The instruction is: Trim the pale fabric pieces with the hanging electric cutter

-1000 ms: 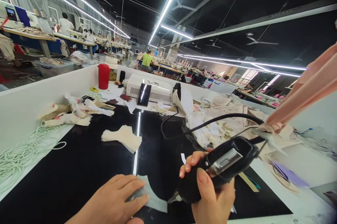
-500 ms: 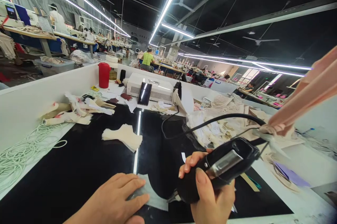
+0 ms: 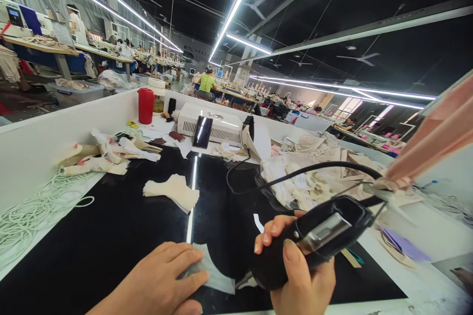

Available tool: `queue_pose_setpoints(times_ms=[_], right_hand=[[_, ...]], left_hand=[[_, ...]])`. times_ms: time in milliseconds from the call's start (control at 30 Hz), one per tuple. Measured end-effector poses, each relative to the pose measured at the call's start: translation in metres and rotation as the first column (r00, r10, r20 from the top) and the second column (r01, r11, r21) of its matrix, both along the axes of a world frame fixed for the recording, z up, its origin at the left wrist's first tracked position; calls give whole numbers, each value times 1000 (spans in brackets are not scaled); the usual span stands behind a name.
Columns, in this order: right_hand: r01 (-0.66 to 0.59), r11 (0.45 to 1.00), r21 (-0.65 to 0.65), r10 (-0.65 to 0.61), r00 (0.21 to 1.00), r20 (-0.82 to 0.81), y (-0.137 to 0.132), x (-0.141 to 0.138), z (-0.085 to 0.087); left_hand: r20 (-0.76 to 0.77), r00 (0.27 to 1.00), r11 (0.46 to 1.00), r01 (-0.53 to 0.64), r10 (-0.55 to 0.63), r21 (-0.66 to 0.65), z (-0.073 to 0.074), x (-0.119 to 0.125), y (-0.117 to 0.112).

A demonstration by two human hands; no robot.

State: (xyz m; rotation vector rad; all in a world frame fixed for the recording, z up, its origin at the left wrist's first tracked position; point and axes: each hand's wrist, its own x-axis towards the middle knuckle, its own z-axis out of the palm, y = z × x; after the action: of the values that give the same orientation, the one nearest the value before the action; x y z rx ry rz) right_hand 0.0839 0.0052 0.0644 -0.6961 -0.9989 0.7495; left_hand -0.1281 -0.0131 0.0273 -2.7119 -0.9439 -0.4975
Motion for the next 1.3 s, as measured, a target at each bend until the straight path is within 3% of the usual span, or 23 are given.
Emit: queue_pose_setpoints(times_ms=[200,367,500,633,800,900,1067,1300], right_hand=[[9,999,-36,-10,999,-30,-9,-5,-2],[-32,999,-11,33,998,60,-3,4,-5],[-29,999,15,29,999,39,-4,2,6],[-34,999,-35,33,999,-36,-11,-17,18],[-108,993,-49,107,994,-13,-12,-43,15],[-152,988,-28,152,988,-10,-10,-60,11],[-177,984,-28,176,984,-27,-7,-90,9],[-175,984,23,176,984,-10,6,-109,-2]], left_hand=[[7,1000,1000,1,-1,3,1,0,-1],[42,999,999,8,-5,-53,5,-2,-2],[158,987,983,25,4,-184,-3,-5,-4],[346,932,936,24,106,-352,-13,-10,-3],[498,801,864,-46,332,-501,10,-31,-2],[447,806,845,-117,387,-522,20,-51,-10],[318,853,807,-181,413,-563,4,-66,-29],[404,808,811,-149,429,-565,-13,-61,-24]])
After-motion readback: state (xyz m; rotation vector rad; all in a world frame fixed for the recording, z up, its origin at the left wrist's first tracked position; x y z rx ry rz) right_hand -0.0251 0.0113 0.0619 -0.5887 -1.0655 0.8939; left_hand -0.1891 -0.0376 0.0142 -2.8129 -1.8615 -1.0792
